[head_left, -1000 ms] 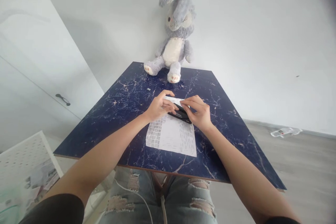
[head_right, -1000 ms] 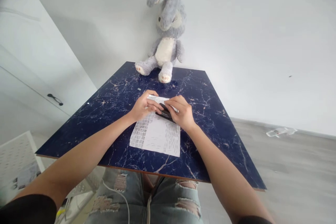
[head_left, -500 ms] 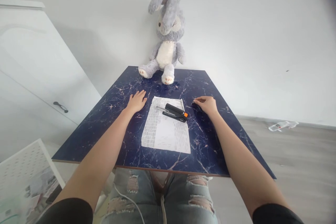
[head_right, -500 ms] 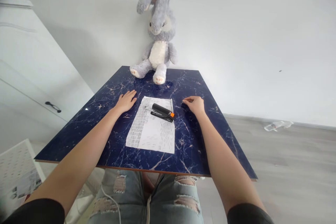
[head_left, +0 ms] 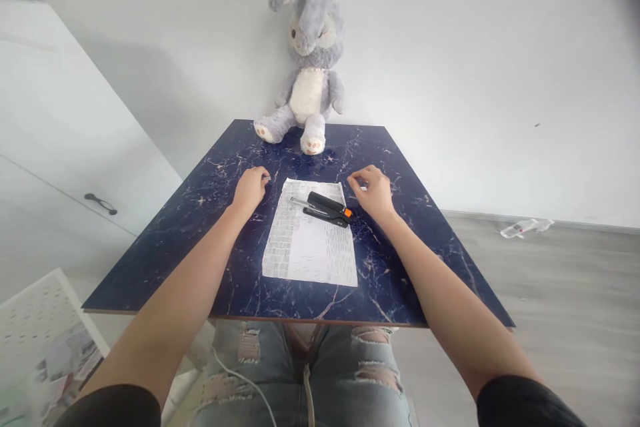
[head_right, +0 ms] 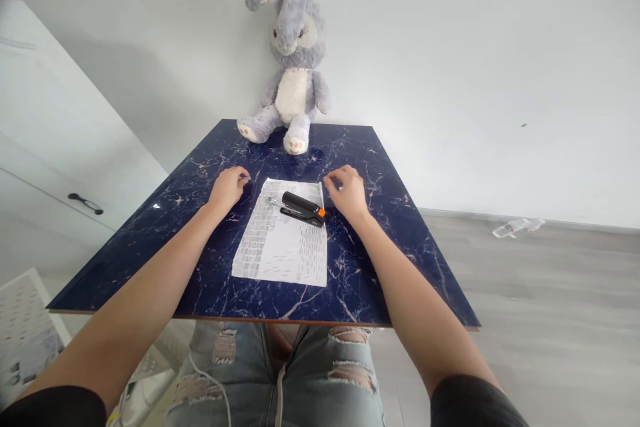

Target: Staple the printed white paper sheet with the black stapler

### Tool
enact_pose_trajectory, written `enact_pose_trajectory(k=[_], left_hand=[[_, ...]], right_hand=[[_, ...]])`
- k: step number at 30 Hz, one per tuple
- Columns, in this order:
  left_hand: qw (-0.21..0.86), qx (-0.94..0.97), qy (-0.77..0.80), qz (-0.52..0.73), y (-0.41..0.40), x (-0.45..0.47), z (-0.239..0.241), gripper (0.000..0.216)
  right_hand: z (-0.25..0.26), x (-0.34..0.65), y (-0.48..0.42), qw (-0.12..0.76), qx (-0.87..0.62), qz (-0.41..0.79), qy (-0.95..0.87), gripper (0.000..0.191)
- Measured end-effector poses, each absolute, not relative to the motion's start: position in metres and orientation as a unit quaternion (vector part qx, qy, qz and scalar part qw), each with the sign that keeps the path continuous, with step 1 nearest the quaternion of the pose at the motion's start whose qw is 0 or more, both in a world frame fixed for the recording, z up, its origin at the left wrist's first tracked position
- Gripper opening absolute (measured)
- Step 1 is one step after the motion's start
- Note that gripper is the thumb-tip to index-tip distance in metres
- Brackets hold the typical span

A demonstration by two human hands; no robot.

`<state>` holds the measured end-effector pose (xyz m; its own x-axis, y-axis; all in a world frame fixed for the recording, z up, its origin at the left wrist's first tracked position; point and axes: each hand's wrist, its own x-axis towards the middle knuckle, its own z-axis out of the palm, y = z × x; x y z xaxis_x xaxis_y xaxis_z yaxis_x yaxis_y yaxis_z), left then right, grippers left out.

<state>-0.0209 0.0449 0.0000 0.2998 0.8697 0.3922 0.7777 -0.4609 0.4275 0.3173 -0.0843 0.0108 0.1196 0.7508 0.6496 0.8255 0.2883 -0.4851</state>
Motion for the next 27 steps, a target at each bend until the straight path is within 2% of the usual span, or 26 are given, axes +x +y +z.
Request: enact_pose_trajectory(k=[5, 8, 12, 18, 27], left_hand=[[0.246, 0.802, 0.389, 0.382, 0.023, -0.001, 0.010, 0.011], [0.316, 0.809, 0.320, 0.379, 0.012, 0.008, 0.013, 0.020], [0.342, 0.809, 0.298, 0.374, 0.008, 0.012, 0.011, 0.025], [0.398, 0.782, 0.287, 0.384, 0.006, 0.016, 0.007, 0.032], [0.402, 0.787, 0.279, 0.375, 0.009, 0.018, 0.003, 0.037]], right_hand=[[0.008, 0.291, -0.088, 0.430, -0.531, 0.019, -0.730, 0.019], [0.009, 0.291, -0.088, 0.432, -0.524, 0.052, -0.732, 0.021], [0.014, 0.293, -0.092, 0.448, -0.526, 0.066, -0.720, 0.026], [0.012, 0.290, -0.092, 0.421, -0.498, 0.087, -0.753, 0.030], [0.009, 0.292, -0.090, 0.423, -0.486, 0.082, -0.760, 0.026]])
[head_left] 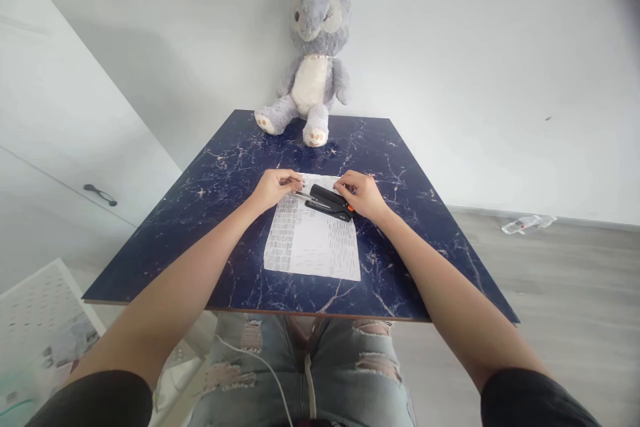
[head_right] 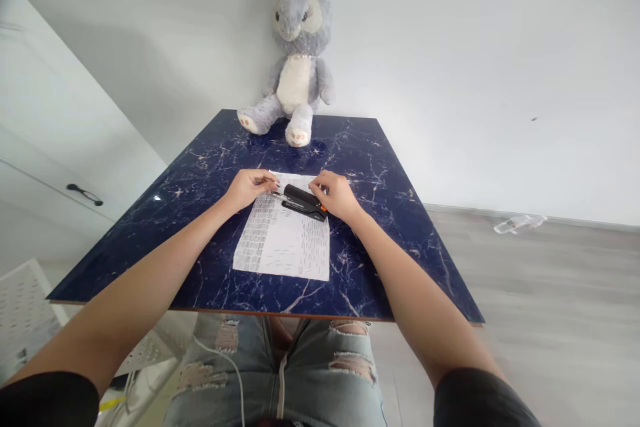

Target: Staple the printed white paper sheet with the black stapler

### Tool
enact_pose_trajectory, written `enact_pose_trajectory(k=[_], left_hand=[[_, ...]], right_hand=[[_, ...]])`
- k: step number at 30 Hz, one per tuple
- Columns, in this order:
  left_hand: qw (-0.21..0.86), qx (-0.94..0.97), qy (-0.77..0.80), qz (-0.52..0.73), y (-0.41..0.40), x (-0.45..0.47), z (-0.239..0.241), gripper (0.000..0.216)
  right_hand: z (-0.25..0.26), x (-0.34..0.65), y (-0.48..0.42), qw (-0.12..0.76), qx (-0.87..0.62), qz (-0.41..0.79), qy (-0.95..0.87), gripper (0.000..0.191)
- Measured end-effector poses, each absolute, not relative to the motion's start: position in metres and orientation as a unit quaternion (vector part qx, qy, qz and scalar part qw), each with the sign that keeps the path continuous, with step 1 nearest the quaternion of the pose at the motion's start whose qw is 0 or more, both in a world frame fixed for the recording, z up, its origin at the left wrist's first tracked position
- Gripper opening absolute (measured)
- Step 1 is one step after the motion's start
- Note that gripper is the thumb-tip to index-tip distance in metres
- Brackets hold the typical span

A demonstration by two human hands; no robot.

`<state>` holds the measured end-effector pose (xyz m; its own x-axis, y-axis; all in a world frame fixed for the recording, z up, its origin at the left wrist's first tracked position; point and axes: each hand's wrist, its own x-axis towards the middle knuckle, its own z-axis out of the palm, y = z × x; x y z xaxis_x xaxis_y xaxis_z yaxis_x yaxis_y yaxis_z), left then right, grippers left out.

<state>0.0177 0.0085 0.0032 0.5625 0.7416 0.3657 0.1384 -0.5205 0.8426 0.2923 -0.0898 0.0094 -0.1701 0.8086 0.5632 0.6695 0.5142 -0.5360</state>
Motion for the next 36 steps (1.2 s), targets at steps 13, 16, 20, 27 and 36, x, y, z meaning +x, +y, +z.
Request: enact_pose_trajectory(k=[13, 16, 20, 27, 36], left_hand=[[0.305, 0.855, 0.270, 0.320, 0.002, 0.013, 0.014, 0.024], [0.289, 0.877, 0.259, 0.284, 0.003, 0.014, 0.013, 0.021], [0.290, 0.893, 0.238, 0.249, 0.005, 0.017, 0.005, 0.020], [0.294, 0.907, 0.219, 0.206, 0.006, 0.018, 0.000, 0.019], [0.287, 0.912, 0.213, 0.202, 0.009, 0.017, -0.003, 0.020]], right_hand=[[0.009, 0.292, -0.091, 0.411, -0.490, 0.082, -0.764, 0.025], [0.009, 0.292, -0.090, 0.411, -0.488, 0.080, -0.766, 0.025], [0.010, 0.291, -0.090, 0.411, -0.485, 0.078, -0.768, 0.025], [0.013, 0.290, -0.092, 0.407, -0.486, 0.080, -0.769, 0.024], [0.016, 0.288, -0.094, 0.405, -0.490, 0.084, -0.767, 0.023]])
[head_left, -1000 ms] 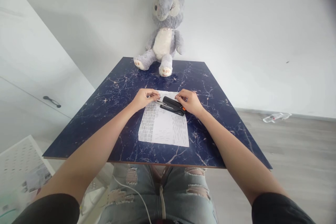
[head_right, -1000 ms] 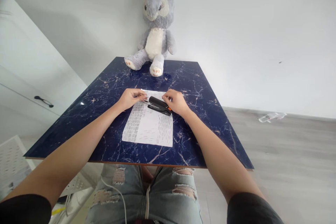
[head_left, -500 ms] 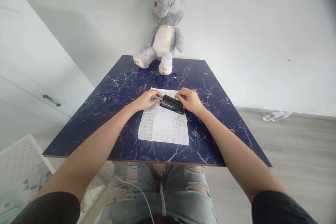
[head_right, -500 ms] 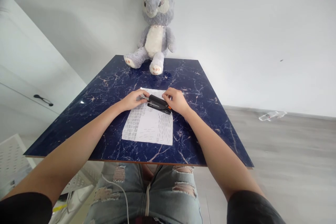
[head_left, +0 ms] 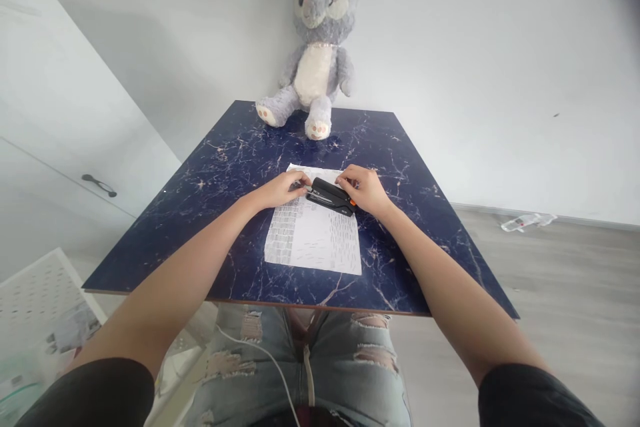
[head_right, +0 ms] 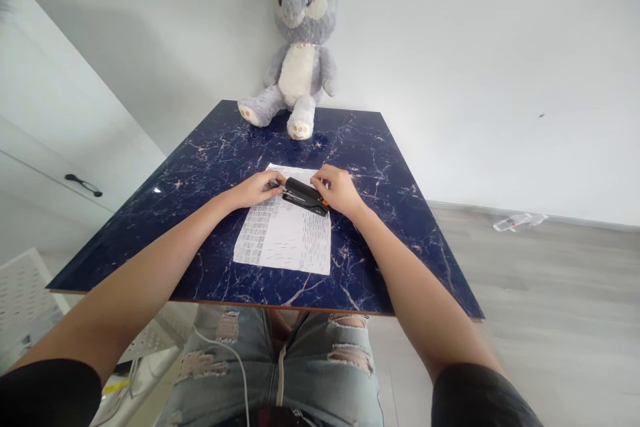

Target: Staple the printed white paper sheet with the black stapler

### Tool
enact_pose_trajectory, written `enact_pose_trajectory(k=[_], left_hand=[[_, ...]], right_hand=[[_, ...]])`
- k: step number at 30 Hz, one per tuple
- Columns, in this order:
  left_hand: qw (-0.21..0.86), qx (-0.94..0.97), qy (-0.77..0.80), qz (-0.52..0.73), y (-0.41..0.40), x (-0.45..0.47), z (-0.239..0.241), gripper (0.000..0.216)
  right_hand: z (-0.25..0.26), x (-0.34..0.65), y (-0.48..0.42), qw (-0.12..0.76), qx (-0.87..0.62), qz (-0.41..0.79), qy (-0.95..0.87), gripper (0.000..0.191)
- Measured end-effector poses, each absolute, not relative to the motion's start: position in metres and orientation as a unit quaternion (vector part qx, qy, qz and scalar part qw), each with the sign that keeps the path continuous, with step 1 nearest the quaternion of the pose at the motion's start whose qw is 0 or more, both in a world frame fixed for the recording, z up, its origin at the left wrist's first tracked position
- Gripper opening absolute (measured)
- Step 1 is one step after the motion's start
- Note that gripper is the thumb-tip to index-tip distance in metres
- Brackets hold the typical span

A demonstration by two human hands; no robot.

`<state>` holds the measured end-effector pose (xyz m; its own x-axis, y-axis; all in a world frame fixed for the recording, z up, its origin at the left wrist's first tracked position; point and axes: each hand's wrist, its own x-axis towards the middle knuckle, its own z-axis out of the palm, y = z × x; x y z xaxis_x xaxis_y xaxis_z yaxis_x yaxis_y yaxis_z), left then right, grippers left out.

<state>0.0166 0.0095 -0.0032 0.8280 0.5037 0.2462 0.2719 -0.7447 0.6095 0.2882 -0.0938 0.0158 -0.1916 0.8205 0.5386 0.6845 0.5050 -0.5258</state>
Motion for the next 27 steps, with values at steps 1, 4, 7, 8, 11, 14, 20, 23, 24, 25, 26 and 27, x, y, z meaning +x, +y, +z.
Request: enact_pose_trajectory(k=[1, 4, 7, 8, 11, 14, 20, 23, 24, 25, 26, 27], left_hand=[[0.288, 0.911, 0.212, 0.203, 0.010, 0.017, -0.003, 0.020], [0.294, 0.909, 0.212, 0.206, 0.009, 0.017, -0.002, 0.019], [0.295, 0.909, 0.211, 0.208, 0.008, 0.017, -0.001, 0.020], [0.293, 0.909, 0.211, 0.208, 0.008, 0.017, -0.001, 0.020], [0.292, 0.910, 0.212, 0.206, 0.009, 0.016, 0.000, 0.021], [0.290, 0.910, 0.211, 0.208, 0.010, 0.015, 0.000, 0.021], [0.280, 0.910, 0.225, 0.208, 0.008, 0.014, 0.005, 0.022], [0.290, 0.904, 0.235, 0.210, 0.009, 0.009, 0.009, 0.025], [0.296, 0.899, 0.243, 0.214, 0.011, 0.005, 0.010, 0.027], [0.303, 0.893, 0.251, 0.219, 0.014, 0.002, 0.010, 0.029], [0.311, 0.886, 0.260, 0.224, 0.017, -0.002, 0.010, 0.031], [0.320, 0.880, 0.266, 0.228, 0.020, -0.005, 0.009, 0.031]], right_hand=[[0.016, 0.288, -0.094, 0.404, -0.491, 0.085, -0.767, 0.024], [0.016, 0.288, -0.094, 0.401, -0.495, 0.087, -0.766, 0.025], [0.016, 0.288, -0.094, 0.396, -0.500, 0.087, -0.765, 0.026], [0.016, 0.288, -0.094, 0.394, -0.502, 0.087, -0.765, 0.026], [0.017, 0.288, -0.095, 0.391, -0.506, 0.090, -0.764, 0.027], [0.016, 0.288, -0.095, 0.389, -0.508, 0.090, -0.763, 0.027], [0.017, 0.288, -0.095, 0.396, -0.500, 0.095, -0.764, 0.029], [0.022, 0.289, -0.098, 0.412, -0.494, 0.125, -0.755, 0.033], [0.023, 0.289, -0.099, 0.410, -0.483, 0.142, -0.760, 0.034], [0.025, 0.290, -0.100, 0.402, -0.468, 0.158, -0.771, 0.033], [0.026, 0.290, -0.101, 0.386, -0.452, 0.171, -0.786, 0.032], [0.026, 0.289, -0.102, 0.367, -0.438, 0.177, -0.802, 0.032]])
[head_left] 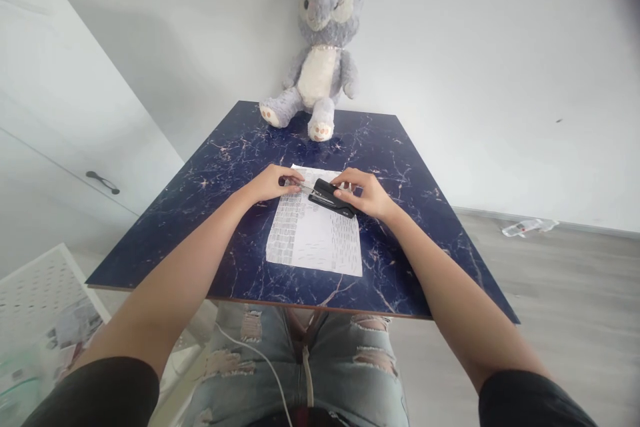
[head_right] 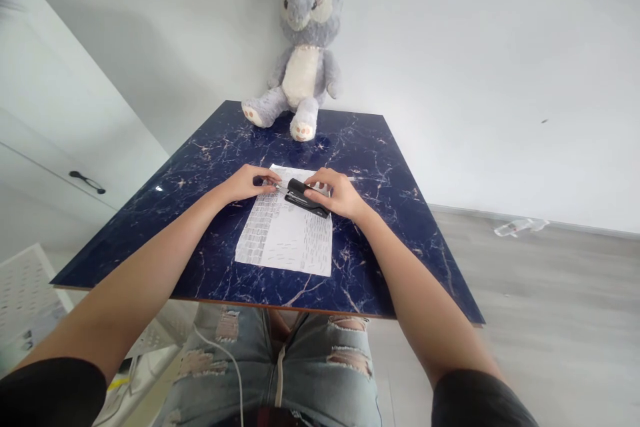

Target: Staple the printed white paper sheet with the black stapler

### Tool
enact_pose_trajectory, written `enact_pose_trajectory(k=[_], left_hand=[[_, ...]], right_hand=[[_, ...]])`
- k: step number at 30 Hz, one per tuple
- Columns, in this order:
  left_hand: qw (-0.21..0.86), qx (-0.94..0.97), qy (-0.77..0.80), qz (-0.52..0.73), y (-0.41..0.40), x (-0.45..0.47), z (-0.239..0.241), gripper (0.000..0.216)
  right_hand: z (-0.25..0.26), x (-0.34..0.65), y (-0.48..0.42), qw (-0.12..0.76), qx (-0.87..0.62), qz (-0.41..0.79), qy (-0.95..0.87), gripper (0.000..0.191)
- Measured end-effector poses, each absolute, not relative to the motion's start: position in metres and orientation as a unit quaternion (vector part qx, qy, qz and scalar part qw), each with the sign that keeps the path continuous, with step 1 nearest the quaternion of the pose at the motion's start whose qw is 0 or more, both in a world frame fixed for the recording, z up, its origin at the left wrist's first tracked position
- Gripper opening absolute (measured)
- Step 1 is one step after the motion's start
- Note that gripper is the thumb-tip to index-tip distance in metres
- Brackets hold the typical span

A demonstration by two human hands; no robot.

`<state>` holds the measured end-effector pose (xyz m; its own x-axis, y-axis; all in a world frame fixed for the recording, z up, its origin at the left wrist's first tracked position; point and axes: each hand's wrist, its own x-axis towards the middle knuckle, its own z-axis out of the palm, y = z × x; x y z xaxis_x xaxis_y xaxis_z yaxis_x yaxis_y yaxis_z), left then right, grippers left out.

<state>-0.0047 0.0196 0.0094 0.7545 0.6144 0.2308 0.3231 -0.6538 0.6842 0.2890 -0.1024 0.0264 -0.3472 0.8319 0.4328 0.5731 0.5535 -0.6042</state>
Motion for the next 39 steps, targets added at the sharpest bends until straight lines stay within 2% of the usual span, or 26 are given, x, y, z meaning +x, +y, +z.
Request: enact_pose_trajectory(k=[3, 6, 15, 19, 23, 26, 30, 35, 39], left_hand=[[0.361, 0.861, 0.271, 0.235, 0.023, -0.008, 0.009, 0.034], [0.403, 0.846, 0.255, 0.239, 0.013, 0.001, 0.012, 0.043], [0.376, 0.874, 0.203, 0.232, -0.017, 0.026, 0.013, 0.032], [0.349, 0.866, 0.233, 0.270, -0.009, 0.026, 0.012, 0.031], [0.268, 0.892, 0.232, 0.281, -0.004, 0.025, 0.011, 0.028], [0.216, 0.934, 0.195, 0.208, -0.003, 0.026, 0.003, 0.038], [0.200, 0.947, 0.210, 0.136, -0.001, 0.026, -0.009, 0.058], [0.180, 0.944, 0.240, 0.136, 0.003, 0.022, -0.010, 0.061], [0.179, 0.946, 0.230, 0.140, 0.001, 0.023, -0.011, 0.060]], right_hand=[[0.024, 0.284, -0.103, 0.335, -0.430, 0.167, -0.822, 0.030], [0.021, 0.277, -0.104, 0.351, -0.414, 0.189, -0.818, 0.026], [0.026, 0.263, -0.113, 0.390, -0.338, 0.216, -0.829, 0.026], [0.032, 0.273, -0.109, 0.407, -0.399, 0.197, -0.798, 0.028], [0.033, 0.306, -0.100, 0.419, -0.536, 0.115, -0.724, 0.026], [0.032, 0.331, -0.096, 0.370, -0.621, 0.060, -0.688, 0.025], [0.034, 0.348, -0.097, 0.293, -0.663, 0.034, -0.689, 0.024], [0.039, 0.352, -0.102, 0.264, -0.682, 0.000, -0.682, 0.026], [0.039, 0.355, -0.102, 0.254, -0.669, 0.034, -0.697, 0.023]])
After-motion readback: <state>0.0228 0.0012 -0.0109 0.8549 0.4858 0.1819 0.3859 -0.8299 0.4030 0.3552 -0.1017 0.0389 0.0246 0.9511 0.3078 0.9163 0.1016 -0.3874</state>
